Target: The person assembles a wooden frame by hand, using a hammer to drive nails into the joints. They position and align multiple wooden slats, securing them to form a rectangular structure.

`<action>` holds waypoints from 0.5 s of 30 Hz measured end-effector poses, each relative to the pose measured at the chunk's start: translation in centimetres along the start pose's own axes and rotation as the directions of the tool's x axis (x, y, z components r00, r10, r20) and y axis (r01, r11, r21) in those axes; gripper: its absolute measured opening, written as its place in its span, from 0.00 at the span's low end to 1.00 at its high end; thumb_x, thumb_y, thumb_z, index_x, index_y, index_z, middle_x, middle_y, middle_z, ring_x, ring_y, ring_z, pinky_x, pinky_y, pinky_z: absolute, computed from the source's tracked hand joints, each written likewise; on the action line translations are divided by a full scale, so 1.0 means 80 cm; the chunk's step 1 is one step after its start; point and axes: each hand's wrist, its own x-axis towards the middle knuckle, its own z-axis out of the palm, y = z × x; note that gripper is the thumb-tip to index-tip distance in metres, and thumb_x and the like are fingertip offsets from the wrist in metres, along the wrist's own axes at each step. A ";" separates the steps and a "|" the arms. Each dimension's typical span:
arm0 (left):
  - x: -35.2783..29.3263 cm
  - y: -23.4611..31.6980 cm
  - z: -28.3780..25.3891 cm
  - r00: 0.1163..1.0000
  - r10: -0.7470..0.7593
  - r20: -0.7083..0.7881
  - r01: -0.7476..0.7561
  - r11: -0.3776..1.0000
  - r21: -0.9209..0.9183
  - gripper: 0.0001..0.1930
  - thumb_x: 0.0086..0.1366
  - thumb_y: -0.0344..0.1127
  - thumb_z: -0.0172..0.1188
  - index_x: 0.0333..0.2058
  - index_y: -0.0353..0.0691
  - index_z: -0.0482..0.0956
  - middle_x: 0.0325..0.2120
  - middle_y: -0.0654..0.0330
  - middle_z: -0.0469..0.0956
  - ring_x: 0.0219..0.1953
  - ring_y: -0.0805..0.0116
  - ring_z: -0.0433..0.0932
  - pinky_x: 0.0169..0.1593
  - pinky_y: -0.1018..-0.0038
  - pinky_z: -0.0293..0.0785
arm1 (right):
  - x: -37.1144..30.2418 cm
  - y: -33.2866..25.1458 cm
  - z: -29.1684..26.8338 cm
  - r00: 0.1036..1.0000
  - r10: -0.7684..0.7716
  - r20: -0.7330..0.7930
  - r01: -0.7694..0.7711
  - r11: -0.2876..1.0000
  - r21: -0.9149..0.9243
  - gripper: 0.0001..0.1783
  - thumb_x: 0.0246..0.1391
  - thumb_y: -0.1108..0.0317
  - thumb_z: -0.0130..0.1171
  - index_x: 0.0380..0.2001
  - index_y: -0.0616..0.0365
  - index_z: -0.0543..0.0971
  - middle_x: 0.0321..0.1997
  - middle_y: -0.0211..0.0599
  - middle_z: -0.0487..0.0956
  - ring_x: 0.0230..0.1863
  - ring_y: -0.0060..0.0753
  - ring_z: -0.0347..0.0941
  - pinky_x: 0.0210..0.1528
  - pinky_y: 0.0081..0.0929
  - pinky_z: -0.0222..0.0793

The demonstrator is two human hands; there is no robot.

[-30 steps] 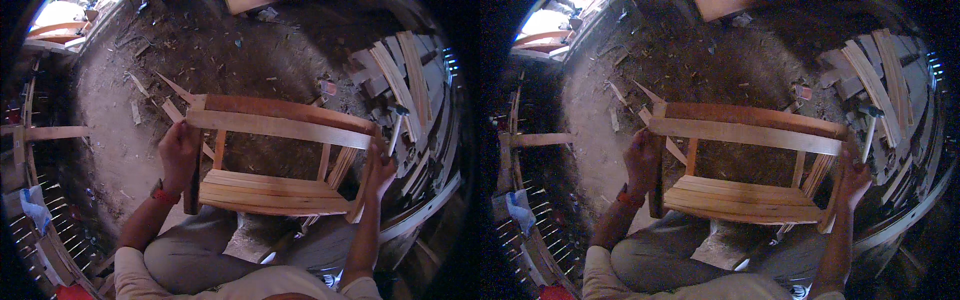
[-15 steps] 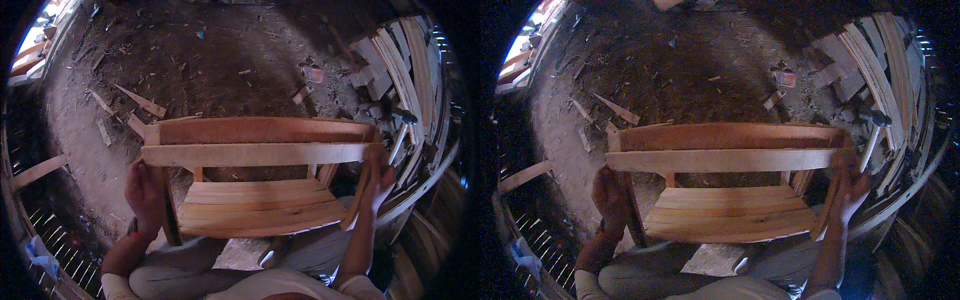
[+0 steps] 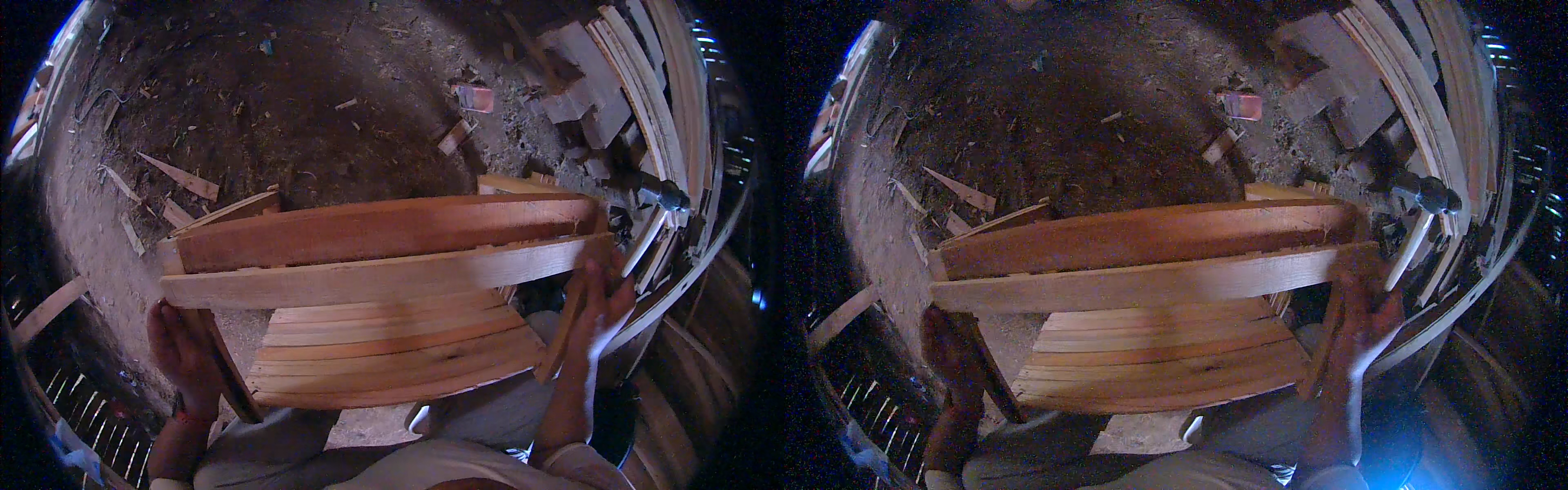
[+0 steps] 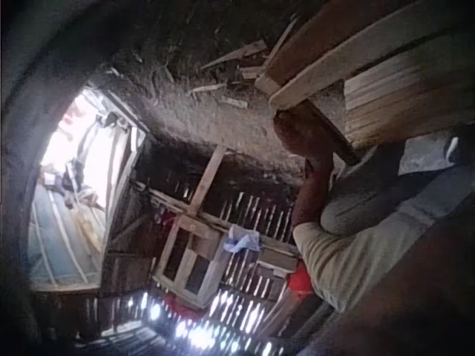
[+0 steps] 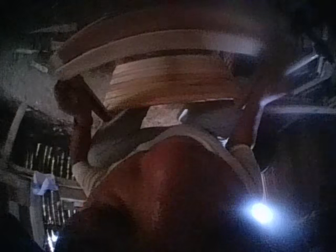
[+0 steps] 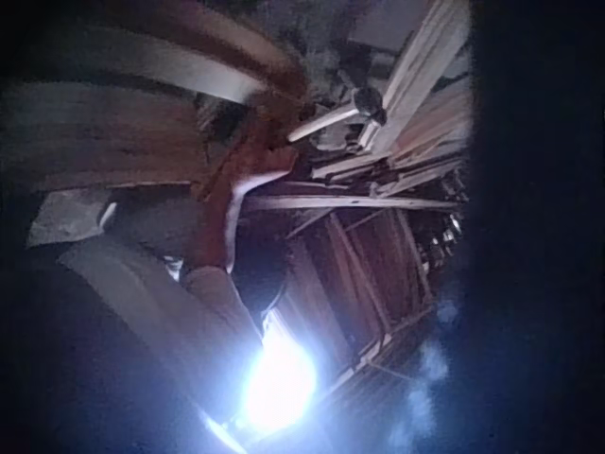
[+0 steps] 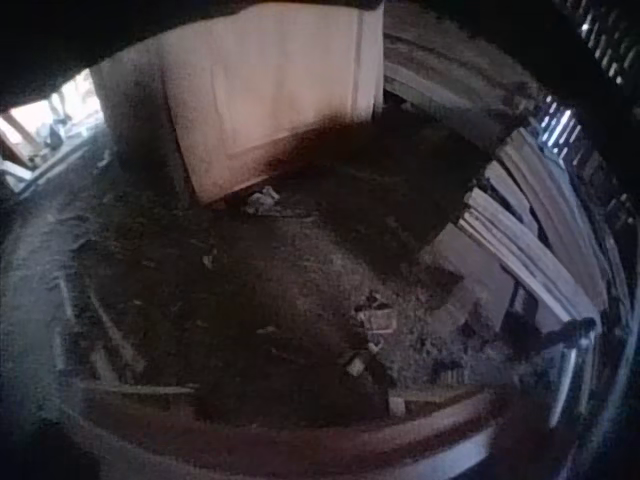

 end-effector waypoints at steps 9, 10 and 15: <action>0.002 0.033 0.013 0.999 0.017 0.030 -0.017 1.000 -0.012 0.12 0.79 0.34 0.47 0.50 0.32 0.74 0.43 0.57 0.79 0.44 0.72 0.77 0.45 0.73 0.77 | 0.004 -0.025 0.010 0.979 0.202 -0.008 -0.198 0.967 0.159 0.23 0.51 0.68 0.73 0.48 0.67 0.79 0.44 0.37 0.83 0.45 0.31 0.78 0.51 0.30 0.75; 0.002 0.034 0.014 1.000 0.018 0.018 -0.019 0.999 0.029 0.12 0.78 0.34 0.47 0.50 0.32 0.74 0.43 0.57 0.79 0.43 0.72 0.77 0.45 0.73 0.76 | 0.003 -0.023 0.010 0.984 0.177 -0.009 -0.174 0.975 0.137 0.24 0.53 0.68 0.71 0.51 0.65 0.78 0.46 0.38 0.82 0.45 0.30 0.78 0.50 0.29 0.75; 0.004 0.014 0.004 1.000 -0.013 0.013 0.010 0.984 0.178 0.12 0.78 0.34 0.48 0.53 0.33 0.73 0.45 0.56 0.79 0.47 0.71 0.76 0.47 0.72 0.77 | -0.002 -0.027 0.005 0.976 0.217 0.014 -0.217 0.972 0.091 0.26 0.56 0.66 0.68 0.56 0.63 0.77 0.48 0.37 0.82 0.45 0.27 0.77 0.49 0.27 0.73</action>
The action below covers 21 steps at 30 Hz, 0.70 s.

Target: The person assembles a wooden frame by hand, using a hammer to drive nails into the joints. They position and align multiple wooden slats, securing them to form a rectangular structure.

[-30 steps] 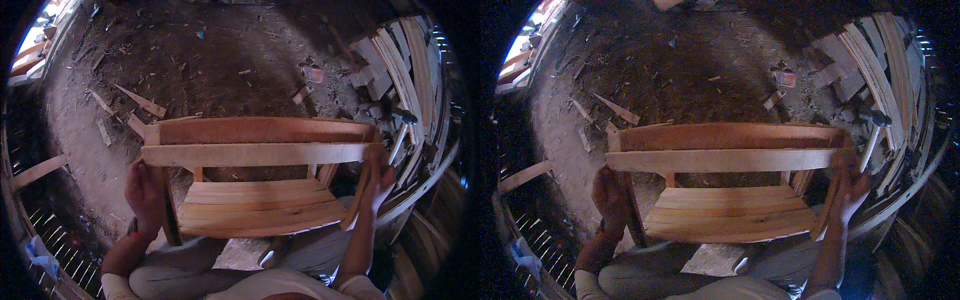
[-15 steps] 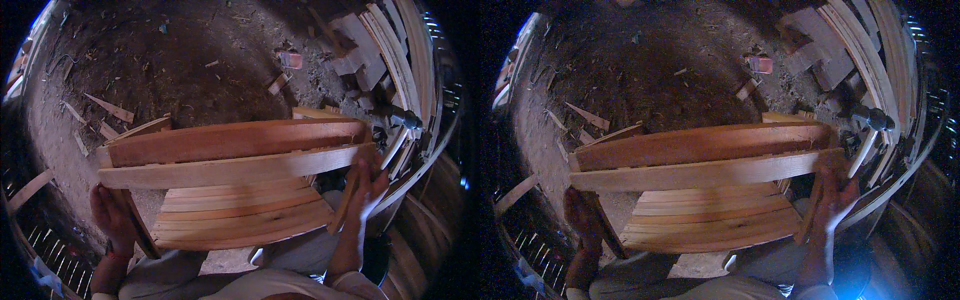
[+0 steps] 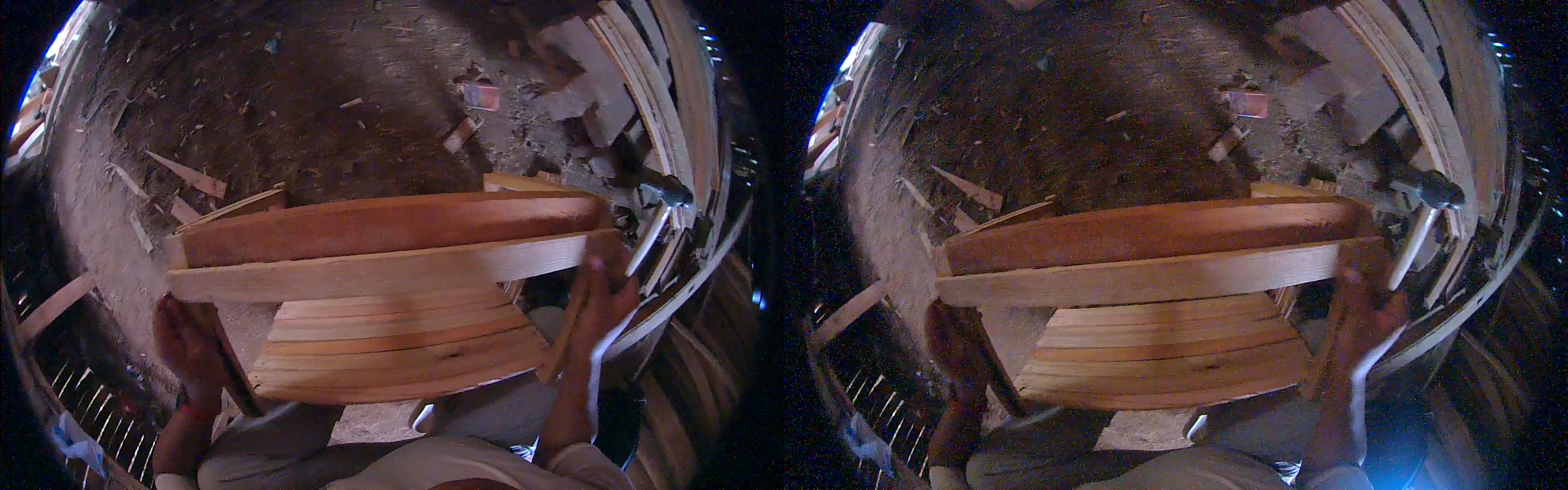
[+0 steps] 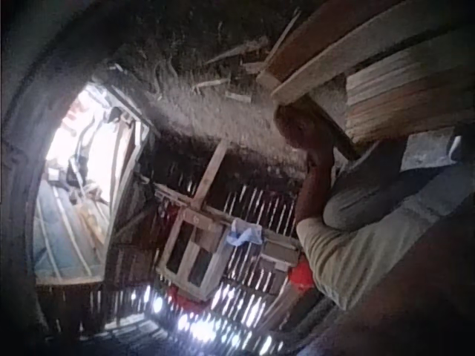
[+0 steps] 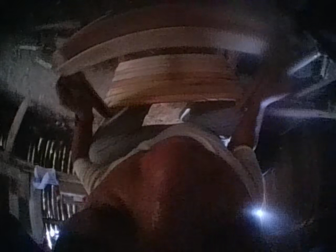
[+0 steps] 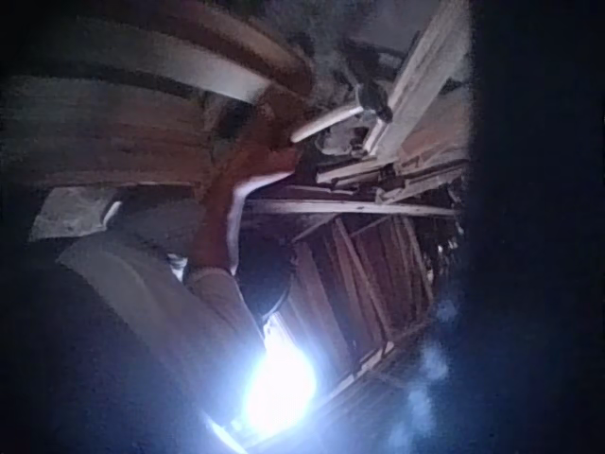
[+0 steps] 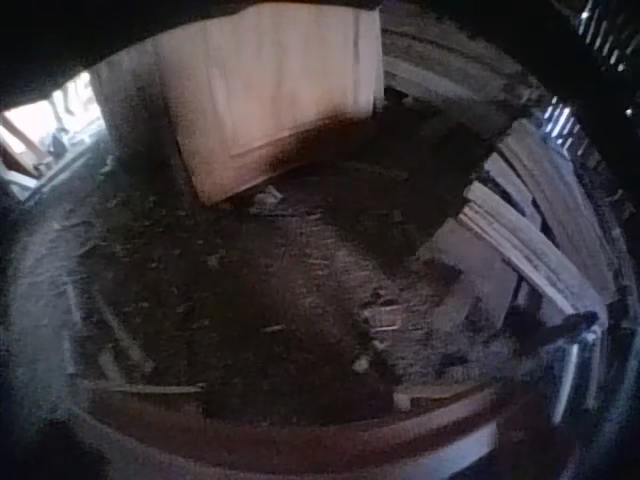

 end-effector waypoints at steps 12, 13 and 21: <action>0.001 -0.065 -0.017 1.000 -0.010 0.017 0.016 0.928 -0.371 0.20 0.76 0.34 0.52 0.61 0.28 0.66 0.56 0.50 0.72 0.52 0.63 0.76 0.52 0.68 0.80 | 0.001 -0.006 0.003 1.000 0.024 0.000 -0.024 0.994 0.107 0.28 0.48 0.66 0.77 0.51 0.65 0.80 0.34 0.24 0.79 0.34 0.17 0.71 0.38 0.20 0.69; -0.003 -0.062 -0.014 0.999 0.025 -0.035 -0.035 0.953 -0.301 0.20 0.76 0.34 0.52 0.61 0.28 0.66 0.57 0.50 0.72 0.53 0.63 0.76 0.53 0.68 0.80 | 0.001 -0.005 0.003 1.000 0.029 0.001 -0.029 0.994 0.108 0.28 0.48 0.66 0.77 0.50 0.65 0.80 0.33 0.22 0.76 0.33 0.15 0.69 0.36 0.18 0.67; 0.002 -0.041 -0.008 0.999 -0.023 0.038 0.034 0.942 -0.335 0.18 0.77 0.33 0.50 0.60 0.30 0.67 0.54 0.52 0.73 0.53 0.65 0.75 0.54 0.69 0.78 | 0.003 -0.006 -0.002 1.000 0.016 0.025 -0.018 0.999 0.043 0.30 0.47 0.62 0.79 0.50 0.67 0.80 0.27 0.16 0.69 0.29 0.14 0.60 0.32 0.15 0.59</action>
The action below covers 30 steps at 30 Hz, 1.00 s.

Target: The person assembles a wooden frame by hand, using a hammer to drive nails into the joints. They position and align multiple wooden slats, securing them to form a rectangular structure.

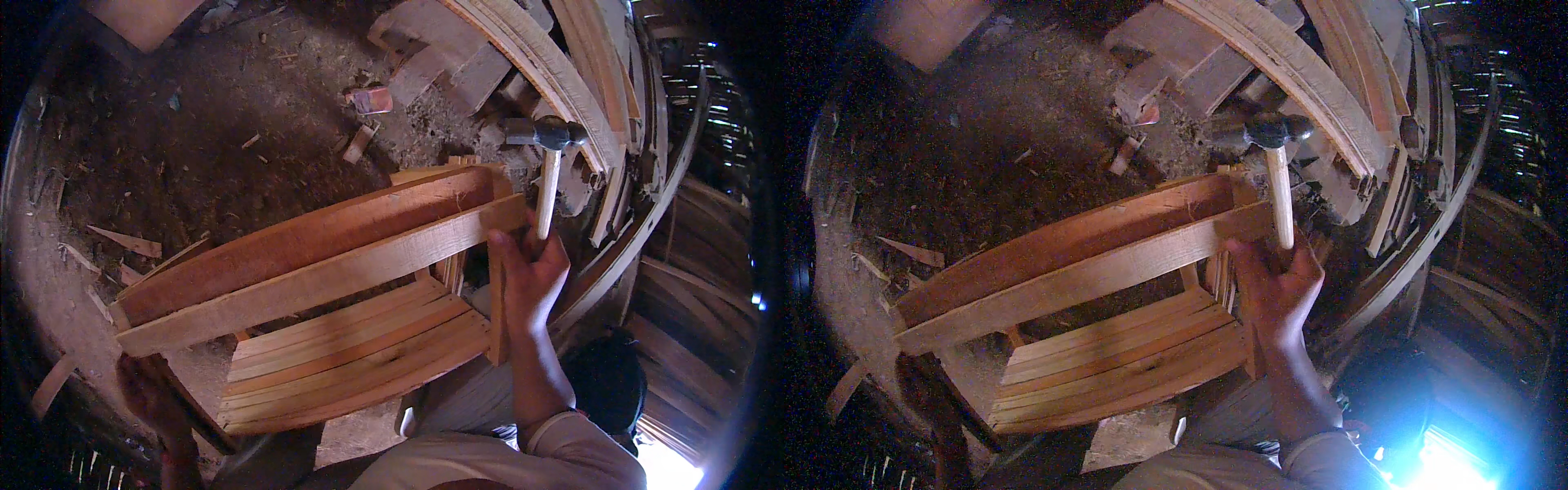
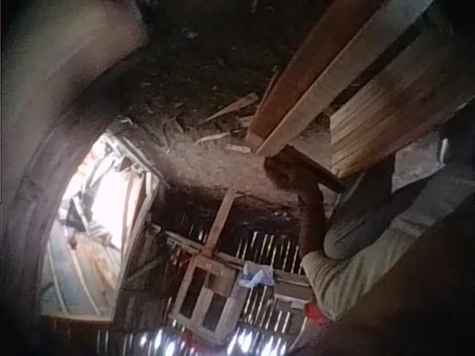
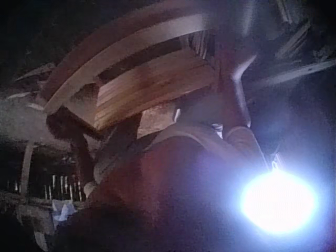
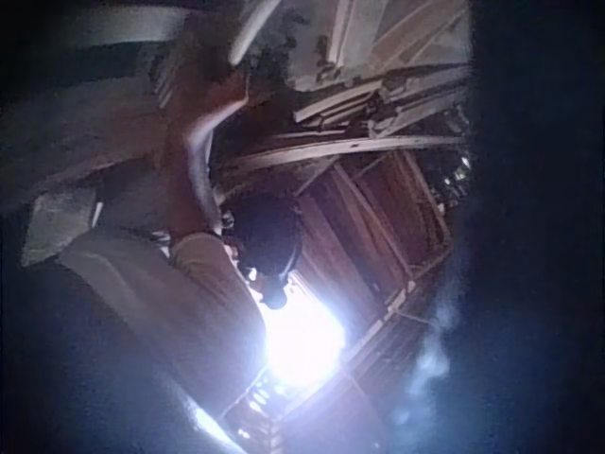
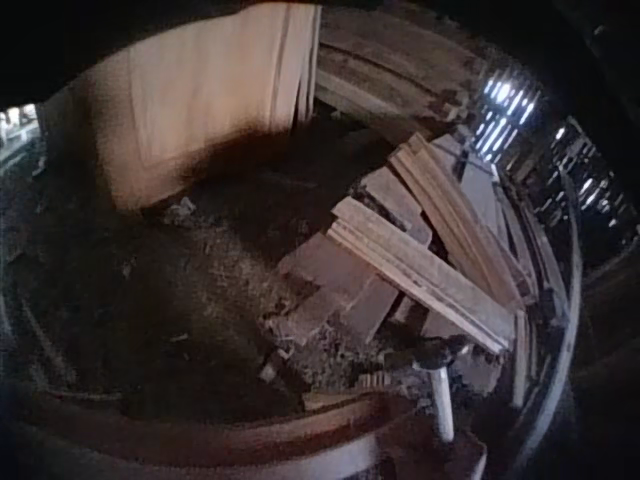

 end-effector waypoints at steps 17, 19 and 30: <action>0.002 0.059 0.046 0.992 0.122 0.011 -0.122 0.975 0.184 0.14 0.79 0.38 0.46 0.44 0.34 0.76 0.38 0.60 0.78 0.39 0.73 0.75 0.44 0.72 0.76 | 0.000 -0.005 0.004 0.998 -0.065 0.006 0.065 0.998 0.012 0.26 0.50 0.63 0.76 0.49 0.64 0.81 0.31 0.26 0.80 0.32 0.16 0.73 0.35 0.20 0.70; 0.002 0.062 0.049 0.991 0.130 -0.027 -0.122 0.971 0.208 0.14 0.79 0.38 0.46 0.43 0.33 0.77 0.35 0.61 0.79 0.38 0.73 0.75 0.43 0.72 0.75 | 0.003 0.002 0.002 0.998 -0.063 0.014 0.064 0.998 -0.030 0.26 0.50 0.63 0.76 0.49 0.64 0.81 0.32 0.27 0.81 0.33 0.16 0.73 0.35 0.20 0.70; 0.004 0.051 0.039 0.995 0.088 -0.047 -0.068 0.943 0.326 0.14 0.78 0.35 0.47 0.43 0.32 0.79 0.35 0.56 0.81 0.38 0.71 0.77 0.43 0.71 0.74 | 0.001 0.003 0.000 0.998 -0.058 0.002 0.058 0.996 -0.064 0.26 0.49 0.62 0.77 0.49 0.63 0.81 0.33 0.27 0.81 0.34 0.16 0.73 0.38 0.21 0.71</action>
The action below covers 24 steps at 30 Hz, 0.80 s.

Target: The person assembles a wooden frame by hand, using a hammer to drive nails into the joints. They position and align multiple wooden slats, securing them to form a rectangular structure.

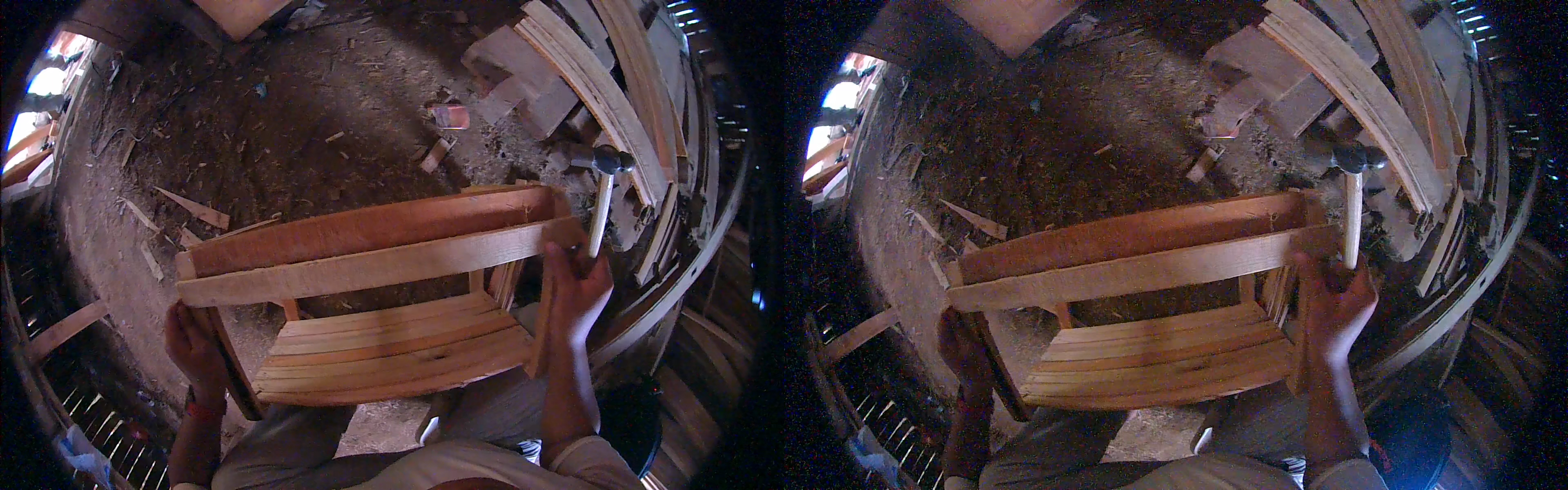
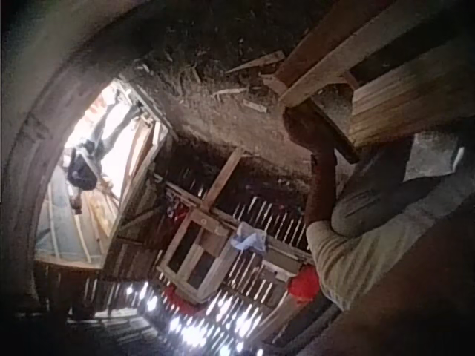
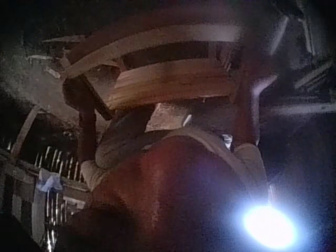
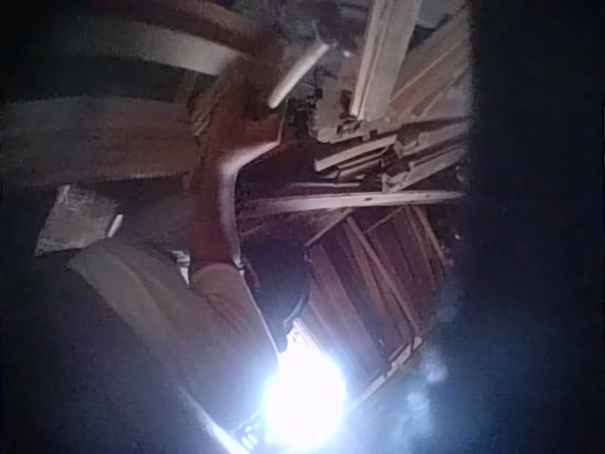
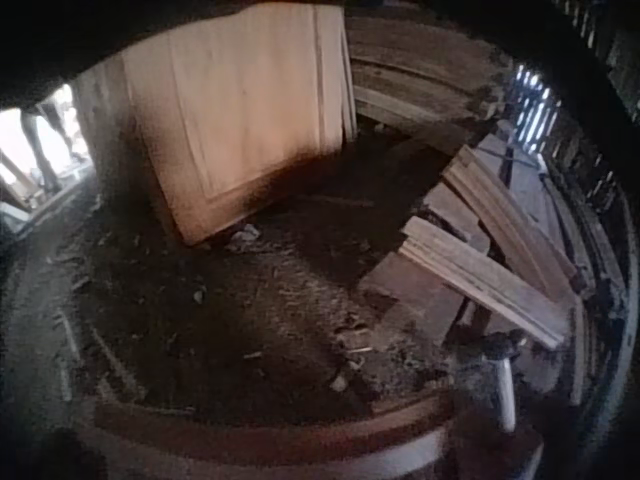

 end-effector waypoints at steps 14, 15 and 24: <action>-0.005 0.031 0.006 0.999 0.028 0.028 -0.025 0.996 -0.091 0.13 0.79 0.37 0.47 0.45 0.33 0.76 0.38 0.61 0.79 0.41 0.75 0.74 0.47 0.74 0.73 | 0.000 -0.014 0.001 1.000 0.017 0.022 -0.017 0.999 0.033 0.26 0.51 0.59 0.75 0.48 0.64 0.80 0.41 0.36 0.84 0.41 0.26 0.77 0.46 0.28 0.74; -0.005 0.030 0.005 0.999 0.034 0.032 -0.031 0.995 -0.090 0.13 0.79 0.37 0.47 0.46 0.33 0.76 0.38 0.61 0.79 0.41 0.75 0.74 0.47 0.73 0.72 | 0.000 -0.018 0.000 1.000 0.015 0.020 -0.015 1.000 0.003 0.26 0.52 0.59 0.75 0.48 0.64 0.80 0.42 0.37 0.84 0.41 0.26 0.77 0.47 0.28 0.74; -0.004 0.018 0.009 0.999 0.047 0.017 -0.043 0.982 -0.181 0.12 0.78 0.33 0.47 0.43 0.32 0.77 0.36 0.60 0.80 0.38 0.76 0.75 0.42 0.75 0.73 | 0.001 -0.006 0.004 0.995 -0.065 -0.070 0.059 0.994 -0.088 0.20 0.49 0.61 0.77 0.39 0.63 0.82 0.34 0.31 0.83 0.32 0.21 0.74 0.33 0.24 0.70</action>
